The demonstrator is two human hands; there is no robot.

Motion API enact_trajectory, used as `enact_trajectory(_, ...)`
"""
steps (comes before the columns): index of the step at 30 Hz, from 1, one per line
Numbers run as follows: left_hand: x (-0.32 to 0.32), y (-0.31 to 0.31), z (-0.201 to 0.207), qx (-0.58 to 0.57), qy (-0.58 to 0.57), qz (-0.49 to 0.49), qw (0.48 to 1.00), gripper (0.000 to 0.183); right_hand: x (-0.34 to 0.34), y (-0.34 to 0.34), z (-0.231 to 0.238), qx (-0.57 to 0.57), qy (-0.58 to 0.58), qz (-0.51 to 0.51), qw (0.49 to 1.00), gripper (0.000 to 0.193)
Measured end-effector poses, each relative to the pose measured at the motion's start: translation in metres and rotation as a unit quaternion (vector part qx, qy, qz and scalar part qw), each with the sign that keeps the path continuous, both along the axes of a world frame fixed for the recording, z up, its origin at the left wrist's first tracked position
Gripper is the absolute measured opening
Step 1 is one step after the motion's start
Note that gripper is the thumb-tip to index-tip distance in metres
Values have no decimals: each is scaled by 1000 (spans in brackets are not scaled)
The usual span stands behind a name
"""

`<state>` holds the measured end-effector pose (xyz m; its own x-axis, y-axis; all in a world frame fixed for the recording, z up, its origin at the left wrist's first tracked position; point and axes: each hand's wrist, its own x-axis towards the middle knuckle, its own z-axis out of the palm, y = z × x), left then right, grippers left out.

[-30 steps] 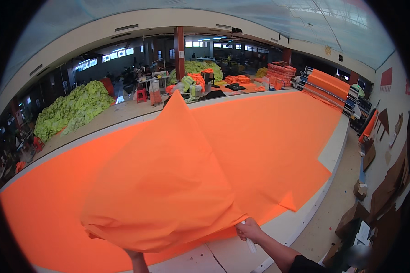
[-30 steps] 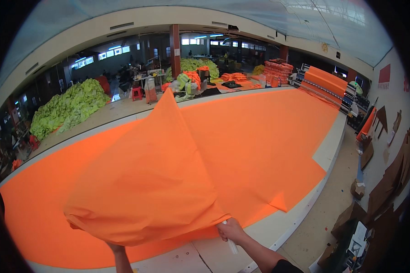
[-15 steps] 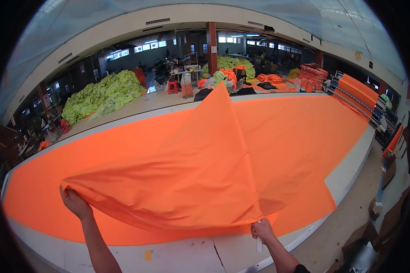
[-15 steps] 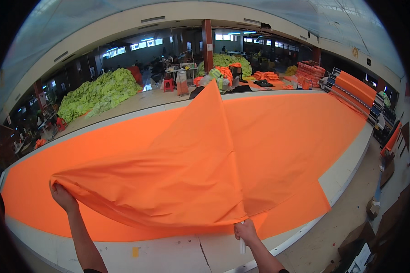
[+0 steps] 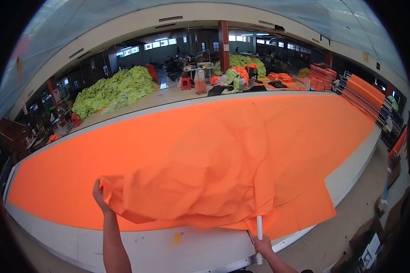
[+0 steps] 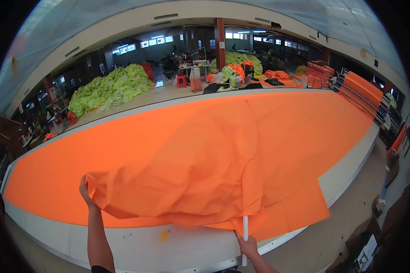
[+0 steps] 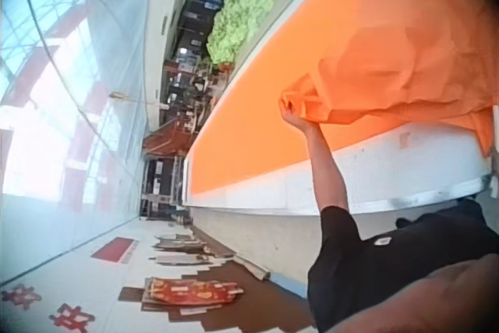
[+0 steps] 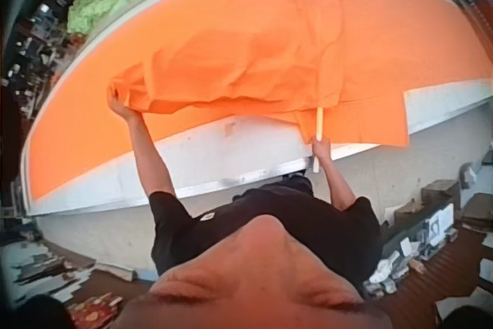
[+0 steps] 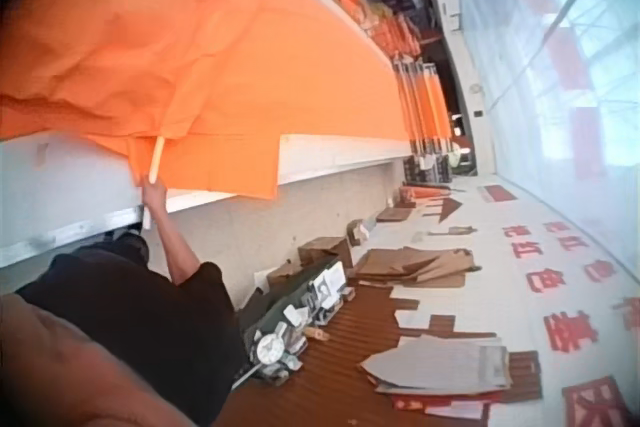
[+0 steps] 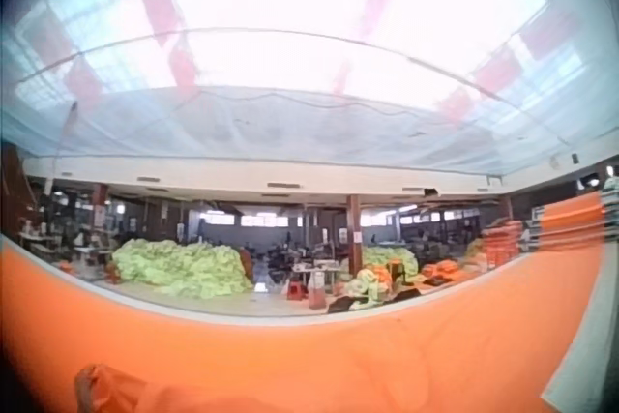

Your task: The person folds a large orange fabric sheet on a long table using a white rod to create creases. They repeatedly lift, fold, and press the fabric to align it, then operate a nearby machine control panel.

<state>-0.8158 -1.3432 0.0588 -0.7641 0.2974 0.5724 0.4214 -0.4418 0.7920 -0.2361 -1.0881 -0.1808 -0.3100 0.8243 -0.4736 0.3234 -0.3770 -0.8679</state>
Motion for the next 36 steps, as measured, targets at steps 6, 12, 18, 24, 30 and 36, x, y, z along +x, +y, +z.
enact_trajectory(6,16,-59,-23,93,-180,-11,979,46,-71,-171,-24,84,-93,21,992,35)
enact_trajectory(12,-103,-80,-107,-11,-123,-45,991,45,-139,-318,16,6,-69,36,997,33)
enact_trajectory(18,-178,-141,43,-28,-109,100,989,35,-232,-392,-26,111,-181,72,974,45)
enact_trajectory(24,-241,-229,138,61,83,172,980,39,-481,-430,32,30,21,233,972,38)
enact_trajectory(30,-250,-308,148,-134,432,44,891,21,-729,-496,112,-175,339,243,892,24)
enact_trajectory(36,-226,-303,135,-297,569,-277,715,25,-925,-526,132,-276,438,190,834,25)
